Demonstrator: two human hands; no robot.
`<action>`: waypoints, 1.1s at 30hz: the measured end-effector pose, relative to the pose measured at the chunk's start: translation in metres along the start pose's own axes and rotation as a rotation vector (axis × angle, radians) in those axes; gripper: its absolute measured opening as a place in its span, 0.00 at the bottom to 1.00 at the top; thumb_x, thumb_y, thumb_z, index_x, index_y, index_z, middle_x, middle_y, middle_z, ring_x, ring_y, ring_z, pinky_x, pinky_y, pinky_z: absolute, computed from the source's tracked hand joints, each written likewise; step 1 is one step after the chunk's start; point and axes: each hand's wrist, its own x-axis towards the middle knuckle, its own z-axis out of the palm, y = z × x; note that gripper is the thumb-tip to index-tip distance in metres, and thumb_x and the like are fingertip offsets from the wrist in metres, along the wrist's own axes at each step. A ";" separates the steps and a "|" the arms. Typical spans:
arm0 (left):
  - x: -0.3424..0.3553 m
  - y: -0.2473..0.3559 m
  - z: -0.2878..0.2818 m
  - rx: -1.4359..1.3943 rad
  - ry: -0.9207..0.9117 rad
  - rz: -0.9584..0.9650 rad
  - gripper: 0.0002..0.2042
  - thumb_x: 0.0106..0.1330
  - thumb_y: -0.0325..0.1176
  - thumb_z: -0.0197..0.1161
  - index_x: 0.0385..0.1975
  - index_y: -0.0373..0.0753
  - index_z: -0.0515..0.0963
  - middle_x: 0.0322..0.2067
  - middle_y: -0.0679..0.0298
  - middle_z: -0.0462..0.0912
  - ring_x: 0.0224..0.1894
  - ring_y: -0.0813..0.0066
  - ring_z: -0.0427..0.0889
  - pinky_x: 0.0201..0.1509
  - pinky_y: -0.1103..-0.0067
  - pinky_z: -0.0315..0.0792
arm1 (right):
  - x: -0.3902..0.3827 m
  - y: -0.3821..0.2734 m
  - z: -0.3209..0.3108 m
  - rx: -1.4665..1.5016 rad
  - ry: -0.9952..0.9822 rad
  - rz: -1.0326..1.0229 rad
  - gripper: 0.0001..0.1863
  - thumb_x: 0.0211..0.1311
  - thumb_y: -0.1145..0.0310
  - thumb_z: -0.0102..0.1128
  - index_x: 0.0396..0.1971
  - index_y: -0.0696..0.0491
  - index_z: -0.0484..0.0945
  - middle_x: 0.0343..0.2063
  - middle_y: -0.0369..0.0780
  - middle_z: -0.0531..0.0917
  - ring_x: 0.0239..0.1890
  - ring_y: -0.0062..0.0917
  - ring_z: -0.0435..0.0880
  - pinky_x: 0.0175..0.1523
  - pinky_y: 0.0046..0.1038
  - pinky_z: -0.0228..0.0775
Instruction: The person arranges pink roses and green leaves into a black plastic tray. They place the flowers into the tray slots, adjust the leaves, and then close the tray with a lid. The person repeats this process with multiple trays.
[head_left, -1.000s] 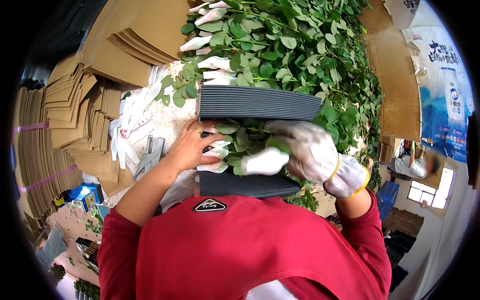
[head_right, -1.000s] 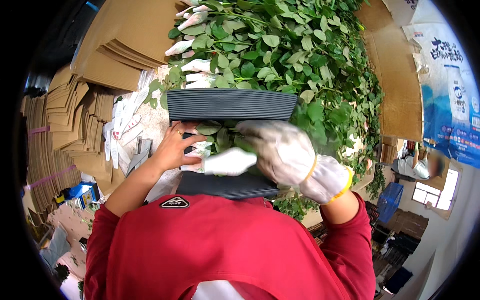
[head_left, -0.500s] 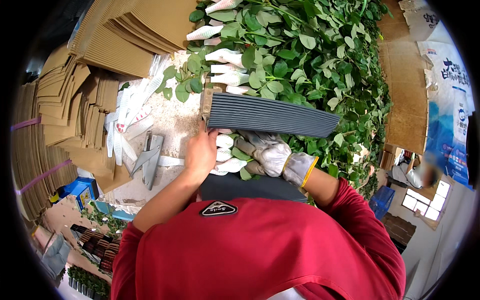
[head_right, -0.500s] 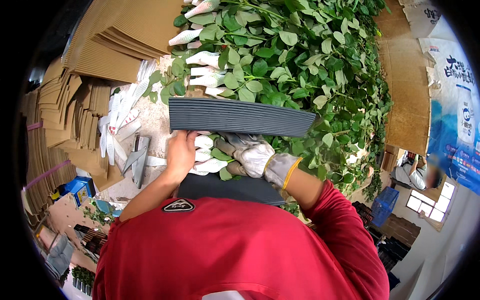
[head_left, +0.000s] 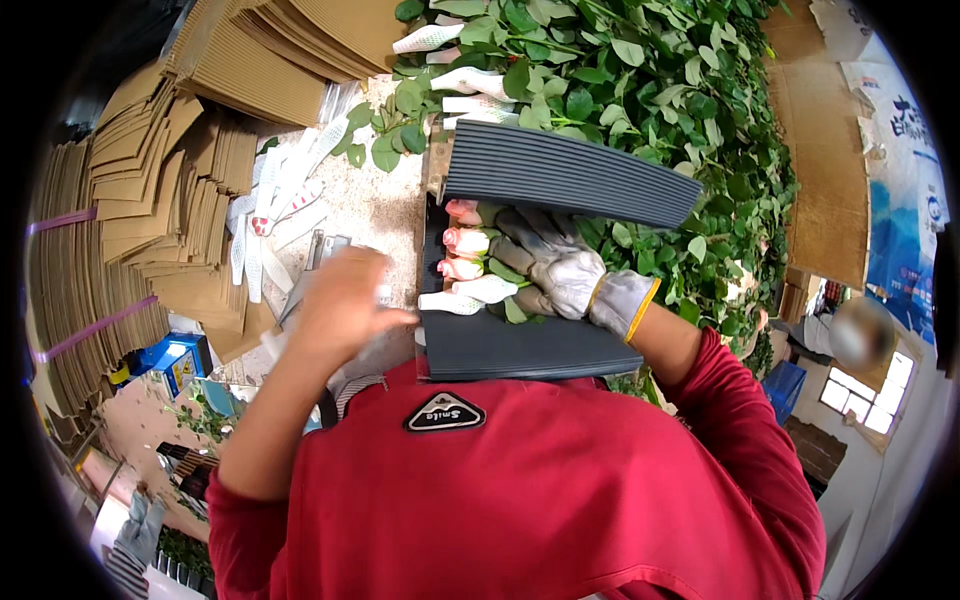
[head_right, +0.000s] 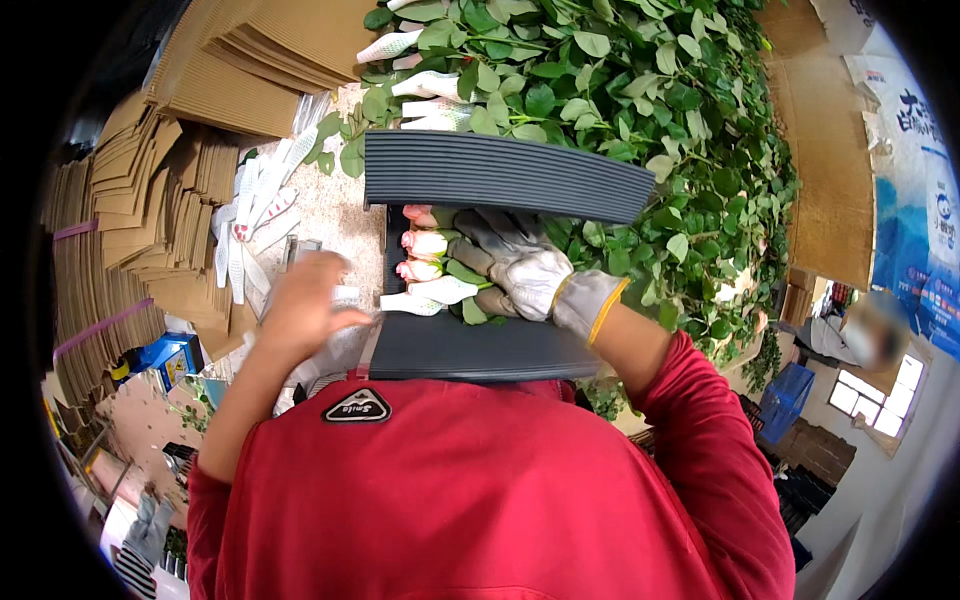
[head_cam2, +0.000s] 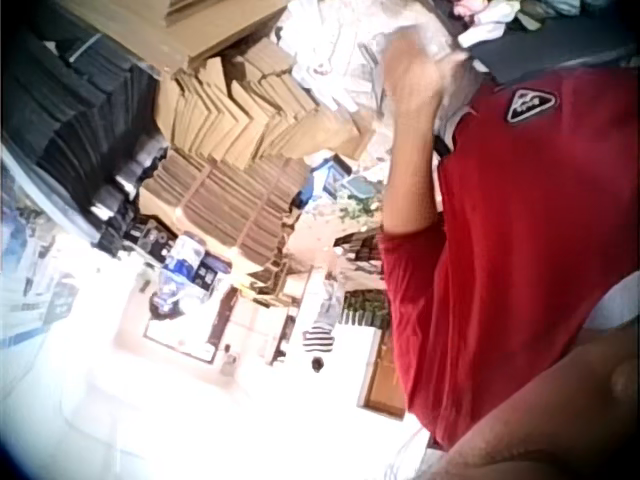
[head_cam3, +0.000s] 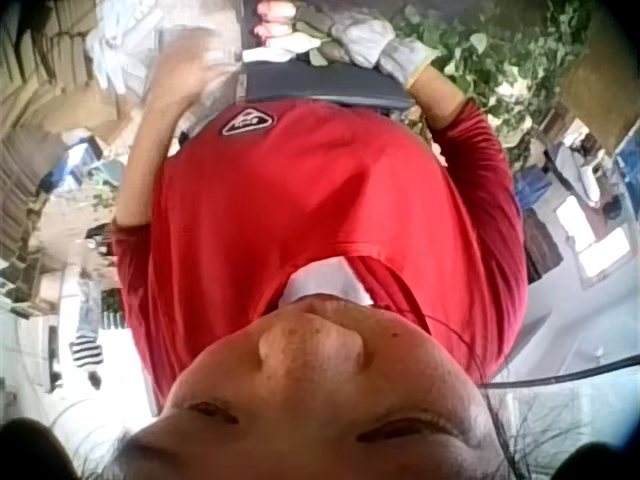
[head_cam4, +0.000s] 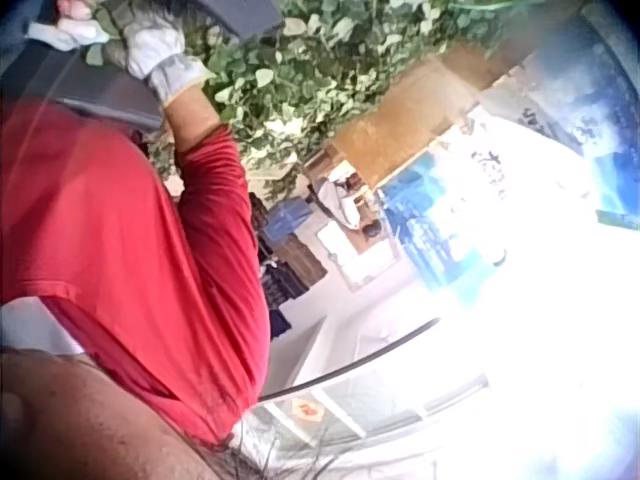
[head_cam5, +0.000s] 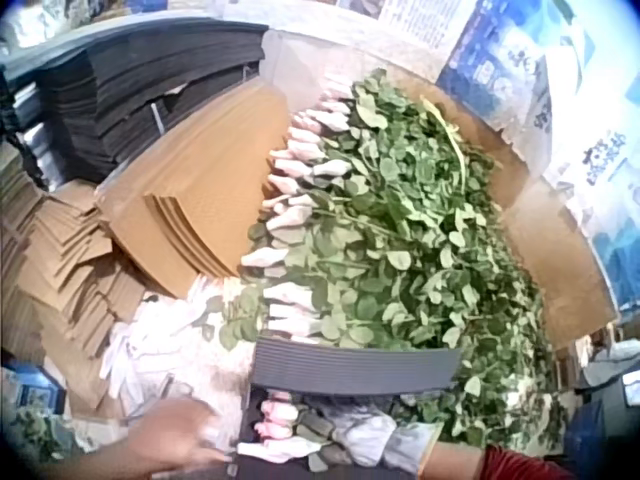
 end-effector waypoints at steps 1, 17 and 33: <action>0.006 0.004 0.019 -0.269 -0.189 -0.043 0.13 0.59 0.39 0.70 0.37 0.38 0.78 0.37 0.52 0.82 0.41 0.57 0.81 0.39 0.69 0.75 | 0.001 0.000 -0.002 -0.001 -0.012 -0.004 0.42 0.47 0.57 0.66 0.67 0.45 0.64 0.67 0.44 0.62 0.73 0.45 0.50 0.74 0.52 0.39; 0.013 -0.030 0.009 -0.537 -0.255 -0.123 0.08 0.61 0.30 0.63 0.30 0.32 0.72 0.27 0.55 0.77 0.26 0.62 0.74 0.35 0.68 0.71 | -0.003 0.004 0.002 -0.004 -0.017 0.023 0.41 0.48 0.55 0.67 0.66 0.45 0.66 0.69 0.43 0.60 0.74 0.44 0.50 0.75 0.51 0.38; 0.008 -0.055 -0.079 0.070 -0.515 -0.077 0.16 0.53 0.35 0.72 0.37 0.34 0.77 0.34 0.52 0.80 0.39 0.52 0.79 0.44 0.64 0.71 | -0.006 0.007 0.000 -0.010 0.041 -0.037 0.42 0.49 0.56 0.63 0.68 0.46 0.64 0.70 0.46 0.59 0.73 0.46 0.53 0.73 0.53 0.40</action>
